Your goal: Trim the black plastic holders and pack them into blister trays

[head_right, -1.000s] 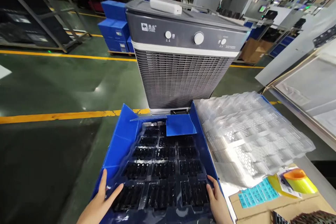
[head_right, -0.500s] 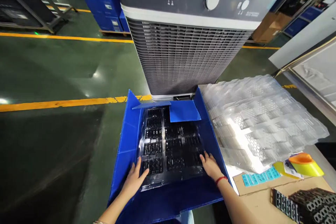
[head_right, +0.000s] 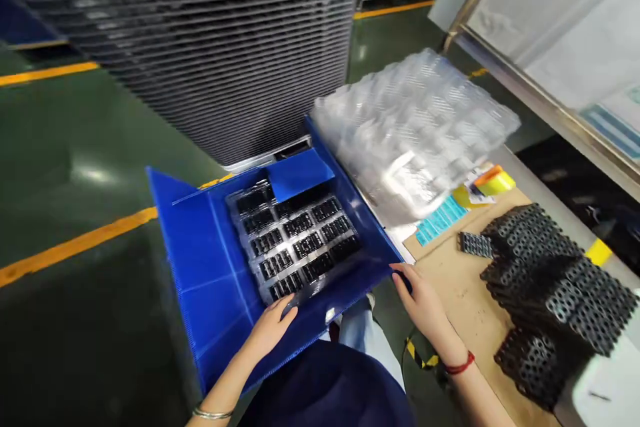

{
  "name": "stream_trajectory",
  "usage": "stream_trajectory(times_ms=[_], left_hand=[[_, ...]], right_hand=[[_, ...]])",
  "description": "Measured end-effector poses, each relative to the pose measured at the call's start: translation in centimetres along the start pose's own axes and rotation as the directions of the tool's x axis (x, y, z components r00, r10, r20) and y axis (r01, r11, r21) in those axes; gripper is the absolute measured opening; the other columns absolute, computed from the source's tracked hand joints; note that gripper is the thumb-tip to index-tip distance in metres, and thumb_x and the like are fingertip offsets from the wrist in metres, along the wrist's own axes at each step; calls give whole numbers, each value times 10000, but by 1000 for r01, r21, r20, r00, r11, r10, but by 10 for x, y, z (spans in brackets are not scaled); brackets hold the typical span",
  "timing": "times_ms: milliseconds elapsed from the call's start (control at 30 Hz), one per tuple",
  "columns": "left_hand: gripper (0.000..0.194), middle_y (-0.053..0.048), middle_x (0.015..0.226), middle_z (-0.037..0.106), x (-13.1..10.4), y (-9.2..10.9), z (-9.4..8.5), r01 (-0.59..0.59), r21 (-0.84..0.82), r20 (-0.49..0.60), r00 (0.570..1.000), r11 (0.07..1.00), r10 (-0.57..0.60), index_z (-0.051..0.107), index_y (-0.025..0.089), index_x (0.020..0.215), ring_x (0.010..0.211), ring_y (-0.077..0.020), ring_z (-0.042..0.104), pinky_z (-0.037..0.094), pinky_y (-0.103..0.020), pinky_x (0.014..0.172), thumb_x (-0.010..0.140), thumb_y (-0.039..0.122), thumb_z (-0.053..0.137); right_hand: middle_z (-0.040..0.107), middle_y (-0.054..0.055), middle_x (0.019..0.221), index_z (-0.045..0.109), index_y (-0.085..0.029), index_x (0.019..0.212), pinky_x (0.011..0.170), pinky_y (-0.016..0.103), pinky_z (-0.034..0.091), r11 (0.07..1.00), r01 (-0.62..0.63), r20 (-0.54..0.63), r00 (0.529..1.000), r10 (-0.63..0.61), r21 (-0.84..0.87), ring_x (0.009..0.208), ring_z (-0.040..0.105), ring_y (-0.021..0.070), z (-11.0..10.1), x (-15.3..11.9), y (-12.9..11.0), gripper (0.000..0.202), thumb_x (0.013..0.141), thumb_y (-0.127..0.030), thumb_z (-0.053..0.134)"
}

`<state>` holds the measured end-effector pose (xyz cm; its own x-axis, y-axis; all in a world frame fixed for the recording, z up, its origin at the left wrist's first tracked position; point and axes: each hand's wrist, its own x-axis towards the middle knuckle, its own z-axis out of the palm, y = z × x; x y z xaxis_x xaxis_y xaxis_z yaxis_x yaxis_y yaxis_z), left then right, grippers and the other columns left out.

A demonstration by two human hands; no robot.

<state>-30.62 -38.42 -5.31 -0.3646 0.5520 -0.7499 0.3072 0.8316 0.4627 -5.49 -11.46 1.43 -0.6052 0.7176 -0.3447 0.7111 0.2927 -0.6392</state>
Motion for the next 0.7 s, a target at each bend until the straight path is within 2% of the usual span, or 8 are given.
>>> stream_trajectory(times_ms=[100,233,333,433,500,600,700], left_hand=[[628,-178,1476,585,10,33,10,-73,77,77,995,994,67,583,63,1402,1400,-285,530,347,-399,1217,901,408,427],[630,-170,1468,594,25,92,34,-162,148,168,976,976,137,588,75,1396,1395,-279,537,342,-403,1224,894,414,417],[676,-142,1498,570,28,140,59,-207,168,237,958,964,164,564,88,1424,1423,-256,509,332,-381,1235,910,489,389],[736,-117,1523,547,23,178,85,-223,185,281,945,957,166,536,103,1453,1432,-239,499,349,-364,1228,923,577,347],[758,-111,1530,541,19,192,99,-228,204,284,944,952,165,528,114,1459,1432,-245,499,358,-364,1224,898,607,394],[792,-136,1497,573,12,193,111,-209,245,243,959,947,149,556,98,1424,1407,-286,526,373,-386,1217,822,609,494],[760,-137,1409,652,2,180,112,-148,276,152,982,950,109,624,119,1339,1365,-320,566,404,-416,1199,801,635,474]], right_hand=[[764,111,1109,704,-230,1083,981,427,534,989,-138,-148,978,146,60,1061,701,293,-25,-51,37,469,940,-579,426],[776,121,1074,718,-223,1031,953,441,552,945,-284,-288,902,321,163,1044,713,312,-44,-109,99,478,916,-585,427],[782,128,1081,731,-217,1007,963,442,559,911,-319,-307,867,392,261,1050,722,311,-43,-141,138,464,923,-561,432],[792,106,1053,743,-224,1006,939,414,578,889,-294,-281,873,399,351,1011,738,288,-30,-159,163,425,947,-520,442],[795,84,1022,747,-239,1003,909,393,592,883,-267,-268,884,384,385,972,744,269,-20,-163,173,388,967,-485,450],[781,87,1047,738,-244,1027,938,419,586,892,-247,-285,886,367,379,1001,730,275,-7,-156,187,324,971,-414,468],[650,152,1360,653,-221,1263,1110,559,461,910,-278,-354,854,381,309,1297,581,356,2,-138,206,368,940,-342,524]])
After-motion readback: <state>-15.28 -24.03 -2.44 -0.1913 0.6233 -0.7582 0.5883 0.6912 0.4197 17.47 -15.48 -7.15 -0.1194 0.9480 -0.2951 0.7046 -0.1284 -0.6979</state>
